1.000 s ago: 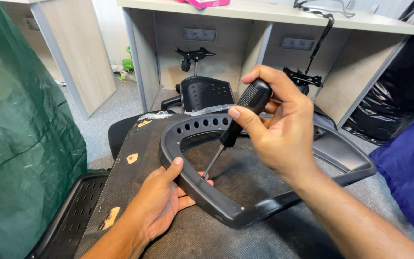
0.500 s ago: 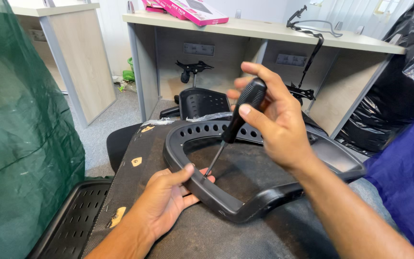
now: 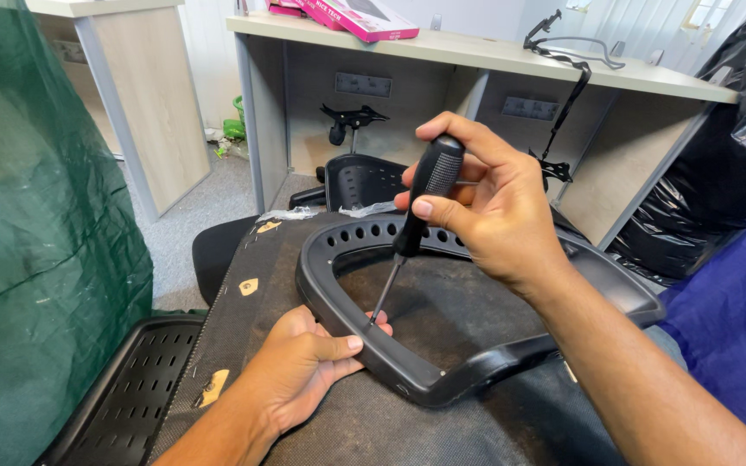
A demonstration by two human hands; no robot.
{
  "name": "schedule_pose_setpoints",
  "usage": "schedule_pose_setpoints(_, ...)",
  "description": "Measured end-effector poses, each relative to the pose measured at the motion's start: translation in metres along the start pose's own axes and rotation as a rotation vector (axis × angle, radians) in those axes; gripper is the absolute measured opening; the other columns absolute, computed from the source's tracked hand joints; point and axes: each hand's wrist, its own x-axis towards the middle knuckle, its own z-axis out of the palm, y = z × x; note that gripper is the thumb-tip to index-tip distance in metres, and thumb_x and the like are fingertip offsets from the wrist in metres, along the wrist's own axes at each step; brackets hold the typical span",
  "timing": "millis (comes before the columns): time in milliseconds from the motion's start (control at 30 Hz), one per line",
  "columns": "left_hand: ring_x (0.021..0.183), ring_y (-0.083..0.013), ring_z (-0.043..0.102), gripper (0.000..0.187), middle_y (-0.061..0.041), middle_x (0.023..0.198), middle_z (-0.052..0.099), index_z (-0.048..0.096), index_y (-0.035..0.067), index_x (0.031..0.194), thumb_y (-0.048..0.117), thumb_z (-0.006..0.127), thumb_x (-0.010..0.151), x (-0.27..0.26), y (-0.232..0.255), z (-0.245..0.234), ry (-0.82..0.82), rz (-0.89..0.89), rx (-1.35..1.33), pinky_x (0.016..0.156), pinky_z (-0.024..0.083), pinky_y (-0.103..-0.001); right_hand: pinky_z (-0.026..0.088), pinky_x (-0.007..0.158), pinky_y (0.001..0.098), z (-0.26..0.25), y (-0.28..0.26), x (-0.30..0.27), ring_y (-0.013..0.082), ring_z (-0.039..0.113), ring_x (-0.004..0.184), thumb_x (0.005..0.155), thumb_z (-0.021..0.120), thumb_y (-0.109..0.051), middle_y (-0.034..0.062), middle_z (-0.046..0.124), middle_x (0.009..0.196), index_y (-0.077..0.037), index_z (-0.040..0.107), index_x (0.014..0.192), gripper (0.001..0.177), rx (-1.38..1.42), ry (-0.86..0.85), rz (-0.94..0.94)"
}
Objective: The person uses a screwdriver to remove screws from a black plastic chair frame. They systematically unscrew fasteners along the frame's edge and then lift the frame away from the chair seat.
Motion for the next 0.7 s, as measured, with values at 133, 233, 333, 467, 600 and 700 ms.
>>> schedule_pose_setpoints(133, 0.117, -0.0337, 0.070, 0.045, -0.025, 0.125, 0.068, 0.053, -0.012, 0.125, -0.011, 0.059, 0.080, 0.002, -0.004, -0.004, -0.038, 0.023, -0.014, 0.107, 0.054, -0.050, 0.067, 0.087, 0.0289, 0.008, 0.002, -0.002, 0.0170, 0.077, 0.097, 0.085, 0.075, 0.009, 0.0097, 0.070, 0.103, -0.010, 0.059, 0.133, 0.054, -0.074, 0.129, 0.010)
schedule_pose_setpoints(233, 0.118, -0.0332, 0.070, 0.044, -0.025, 0.126, 0.069, 0.055, -0.011, 0.124, -0.010, 0.059, 0.080, 0.003, -0.003, -0.004, -0.012, 0.005, -0.009, 0.107, 0.054, -0.050, 0.066, 0.085, 0.0268, 0.012, 0.002, -0.008, 0.0137, 0.074, 0.096, 0.084, 0.077, 0.009, 0.0080, 0.068, 0.101, -0.010, 0.058, 0.132, 0.055, -0.145, 0.194, -0.030)
schedule_pose_setpoints(333, 0.120, -0.0320, 0.070, 0.046, -0.023, 0.128, 0.069, 0.054, -0.011, 0.127, -0.009, 0.059, 0.081, 0.003, 0.000, -0.002, -0.003, -0.012, 0.004, 0.107, 0.053, -0.049, 0.065, 0.088, 0.0262, 0.012, 0.003, -0.011, 0.0131, 0.072, 0.098, 0.087, 0.075, 0.009, 0.0078, 0.068, 0.103, -0.010, 0.055, 0.136, 0.056, -0.186, 0.205, -0.080)
schedule_pose_setpoints(467, 0.121, -0.0318, 0.068, 0.054, -0.023, 0.129, 0.067, 0.047, -0.001, 0.134, -0.004, 0.063, 0.082, -0.001, 0.000, 0.006, -0.010, 0.052, -0.093, 0.109, 0.052, -0.048, 0.066, 0.090, 0.0271, -0.002, 0.005, -0.009, 0.0179, 0.076, 0.099, 0.091, 0.070, 0.008, 0.0103, 0.068, 0.106, -0.010, 0.052, 0.140, 0.056, -0.171, 0.239, -0.069)
schedule_pose_setpoints(600, 0.120, -0.0383, 0.067, 0.067, -0.026, 0.132, 0.064, 0.038, 0.019, 0.149, 0.016, 0.063, 0.087, -0.007, -0.007, 0.022, -0.035, -0.009, -0.290, 0.101, 0.051, -0.061, 0.069, 0.078, 0.0285, -0.019, 0.014, -0.012, 0.0212, 0.078, 0.098, 0.094, 0.064, 0.005, 0.0131, 0.069, 0.107, -0.013, 0.048, 0.141, 0.053, -0.015, 0.366, 0.050)
schedule_pose_setpoints(700, 0.121, -0.0442, 0.068, 0.080, -0.031, 0.136, 0.062, 0.022, 0.040, 0.153, 0.020, 0.065, 0.089, -0.004, -0.017, 0.037, -0.005, -0.089, -0.359, 0.099, 0.053, -0.066, 0.056, 0.065, 0.0247, -0.022, 0.028, -0.016, 0.0231, 0.076, 0.095, 0.094, 0.064, 0.008, 0.0145, 0.069, 0.107, -0.011, 0.049, 0.140, 0.052, 0.111, 0.422, 0.083)
